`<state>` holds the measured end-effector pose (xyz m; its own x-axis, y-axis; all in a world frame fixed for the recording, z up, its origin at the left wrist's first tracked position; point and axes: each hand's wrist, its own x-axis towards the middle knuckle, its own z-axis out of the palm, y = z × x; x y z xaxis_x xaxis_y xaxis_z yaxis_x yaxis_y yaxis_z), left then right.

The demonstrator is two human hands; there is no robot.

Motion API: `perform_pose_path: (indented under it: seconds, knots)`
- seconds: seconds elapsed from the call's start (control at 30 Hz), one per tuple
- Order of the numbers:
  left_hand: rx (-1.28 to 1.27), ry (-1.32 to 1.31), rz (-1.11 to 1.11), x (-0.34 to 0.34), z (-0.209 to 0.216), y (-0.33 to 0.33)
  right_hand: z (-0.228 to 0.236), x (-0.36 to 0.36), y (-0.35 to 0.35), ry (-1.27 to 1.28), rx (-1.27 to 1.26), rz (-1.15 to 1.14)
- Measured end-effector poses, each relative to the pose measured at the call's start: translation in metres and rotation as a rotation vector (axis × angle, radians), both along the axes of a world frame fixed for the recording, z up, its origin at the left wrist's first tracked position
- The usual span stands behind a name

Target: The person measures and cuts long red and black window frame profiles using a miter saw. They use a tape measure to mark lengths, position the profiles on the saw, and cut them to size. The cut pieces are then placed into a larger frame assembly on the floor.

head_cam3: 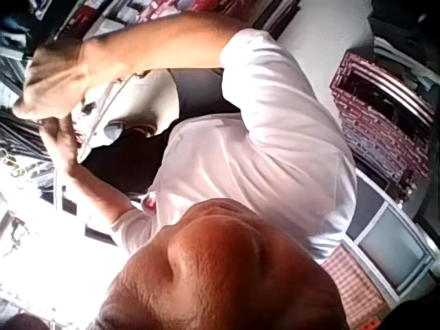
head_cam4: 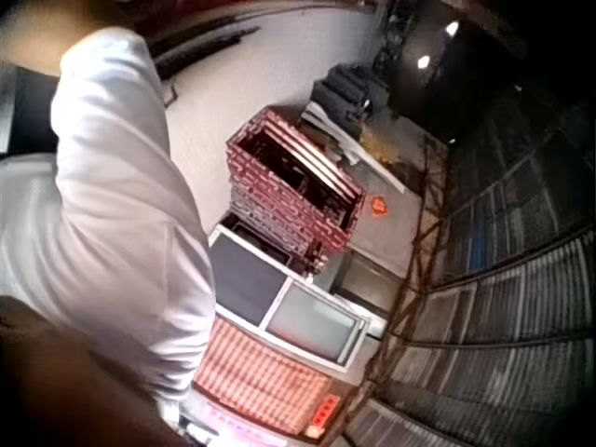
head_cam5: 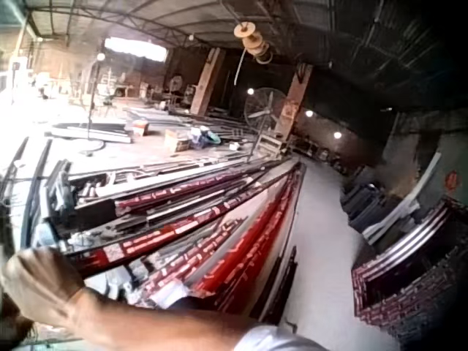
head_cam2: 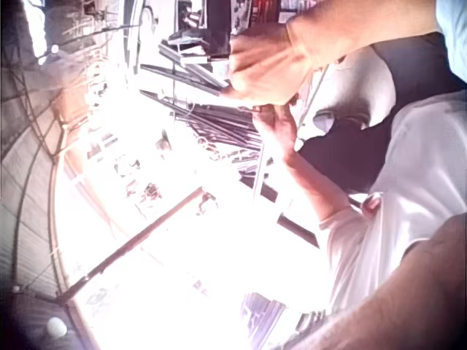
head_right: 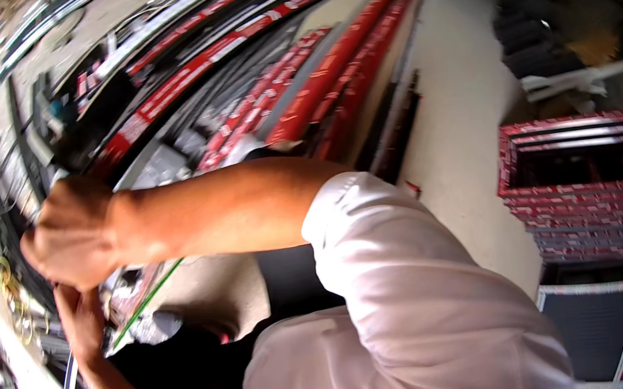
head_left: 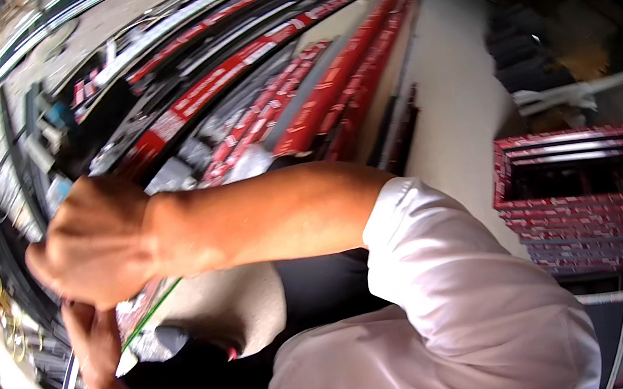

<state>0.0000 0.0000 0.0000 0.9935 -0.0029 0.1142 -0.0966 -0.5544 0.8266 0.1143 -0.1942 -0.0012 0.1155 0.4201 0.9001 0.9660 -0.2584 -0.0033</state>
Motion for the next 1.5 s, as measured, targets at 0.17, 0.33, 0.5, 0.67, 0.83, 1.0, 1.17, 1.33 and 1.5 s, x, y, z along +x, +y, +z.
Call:
perform_pose_path:
  seconds: [0.17,0.33,0.5,0.67,0.83,1.0,1.17,1.33,1.5]
  knots:
    - [-0.687,0.133,0.056,-0.048,-0.180,-0.132,-0.136,-0.027,-0.083,0.227,-0.609,0.038]
    - [-0.669,0.265,0.048,-0.053,-0.138,-0.109,-0.144,-0.026,-0.085,0.445,-0.680,0.078]
    - [-0.754,0.402,0.087,-0.053,-0.132,-0.093,-0.153,-0.041,-0.070,0.528,-0.601,0.143]
    - [-0.803,0.418,0.178,-0.053,-0.155,-0.099,-0.165,-0.042,-0.073,0.518,-0.556,0.220]
    - [-0.845,0.427,0.216,-0.046,-0.158,-0.099,-0.167,-0.005,-0.112,0.470,-0.700,0.082]
    - [-1.087,0.430,0.217,-0.040,-0.164,-0.094,-0.168,0.023,-0.147,0.618,-0.725,-0.067]
    - [-1.317,0.340,0.130,-0.036,-0.173,-0.097,-0.161,0.024,-0.148,0.676,-0.686,-0.113]
    - [-1.454,0.284,0.103,-0.031,-0.173,-0.102,-0.155,0.026,-0.145,0.698,-0.659,-0.106]
    - [-1.454,0.282,0.104,-0.025,-0.173,-0.104,-0.151,0.026,-0.144,0.697,-0.618,-0.098]
